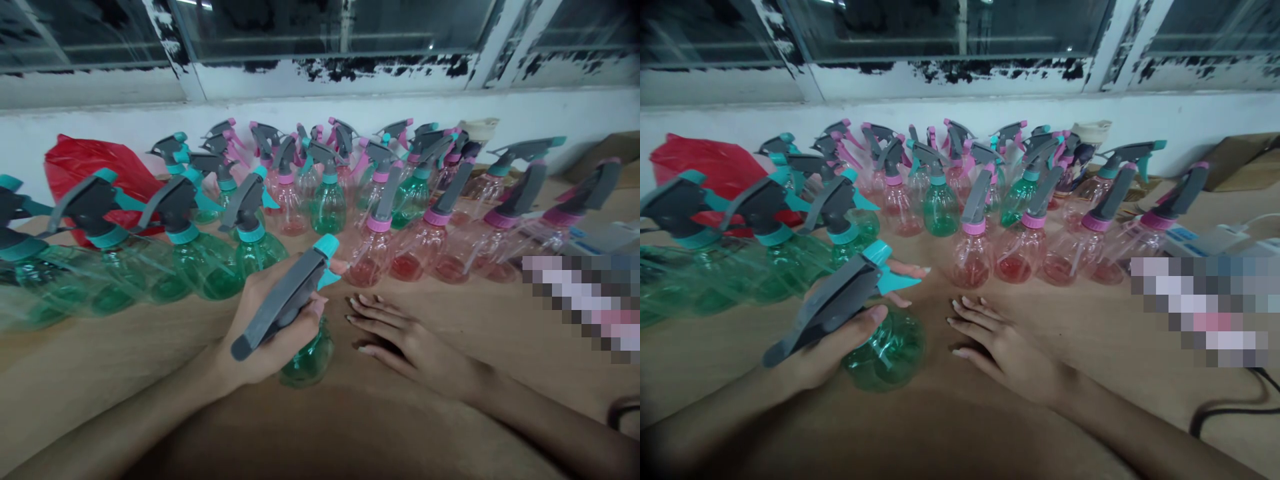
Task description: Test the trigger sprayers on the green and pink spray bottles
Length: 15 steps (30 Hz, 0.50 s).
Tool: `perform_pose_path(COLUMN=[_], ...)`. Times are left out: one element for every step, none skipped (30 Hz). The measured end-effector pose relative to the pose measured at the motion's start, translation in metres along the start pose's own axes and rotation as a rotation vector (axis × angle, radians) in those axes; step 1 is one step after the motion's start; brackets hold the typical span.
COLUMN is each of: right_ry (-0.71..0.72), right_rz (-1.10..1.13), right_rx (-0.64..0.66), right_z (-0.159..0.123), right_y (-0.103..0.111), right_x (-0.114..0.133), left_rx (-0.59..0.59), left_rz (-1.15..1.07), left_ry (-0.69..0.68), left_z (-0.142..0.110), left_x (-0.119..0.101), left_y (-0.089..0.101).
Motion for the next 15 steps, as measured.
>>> perform_pose_path(right_ry=[-0.003, -0.006, -0.011, -0.017, -0.021, -0.021, -0.019, -0.016, -0.013, -0.011, -0.01, -0.01, -0.011, -0.012, -0.015], right_rz=[-0.005, -0.01, -0.015, -0.02, -0.024, -0.025, -0.023, -0.019, -0.013, -0.004, 0.004, 0.01, 0.015, 0.016, 0.014], right_rx=[0.005, 0.01, 0.016, 0.023, 0.028, 0.03, 0.03, 0.028, 0.025, 0.021, 0.015, 0.011, 0.008, 0.007, 0.009], right_z=[0.0, 0.0001, 0.0001, 0.0002, 0.0003, 0.0004, 0.0005, 0.0007, 0.0007, 0.0008, 0.0007, 0.0007, 0.0006, 0.0005, 0.0004], right_y=[0.0001, 0.0002, 0.0004, 0.0006, 0.0009, 0.0011, 0.0013, 0.0015, 0.0016, 0.0017, 0.0017, 0.0016, 0.0014, 0.0013, 0.0012], right_x=[0.0, 0.0001, 0.0002, 0.0004, 0.0005, 0.0007, 0.0009, 0.001, 0.0011, 0.0012, 0.0011, 0.0011, 0.0011, 0.0011, 0.0012], left_rx=[-0.005, -0.012, -0.018, -0.024, -0.032, -0.031, -0.03, -0.027, -0.026, -0.022, -0.018, -0.013, -0.011, -0.008, -0.004], left_rz=[-0.003, -0.003, -0.001, 0.003, 0.005, 0.008, 0.008, 0.011, 0.02, 0.036, 0.051, 0.064, 0.075, 0.085, 0.094], left_ry=[0.005, 0.008, 0.012, 0.012, 0.005, -0.008, -0.026, -0.043, -0.057, -0.069, -0.076, -0.084, -0.093, -0.101, -0.108], left_z=[-0.0003, -0.0004, -0.0004, -0.0001, 0.0004, 0.0012, 0.0021, 0.003, 0.0038, 0.0045, 0.0049, 0.0051, 0.0049, 0.0045, 0.0038], left_x=[0.0001, 0.0003, 0.0009, 0.0016, 0.0025, 0.0033, 0.0039, 0.0043, 0.0044, 0.0042, 0.0037, 0.0032, 0.0027, 0.0024, 0.0024], left_y=[-0.0003, -0.0006, -0.001, -0.0014, -0.0017, -0.0018, -0.0018, -0.0016, -0.0012, -0.0006, 0.0002, 0.0011, 0.002, 0.0028, 0.0036])
Point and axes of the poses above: each hand's wrist, its own z-axis towards the middle knuckle, its own y-axis out of the back of the hand, x = y × z, the point moved 1 cm from there along z, towards the middle knuckle, and after that the axes turned 8 degrees about x, right-handed, at the moved point
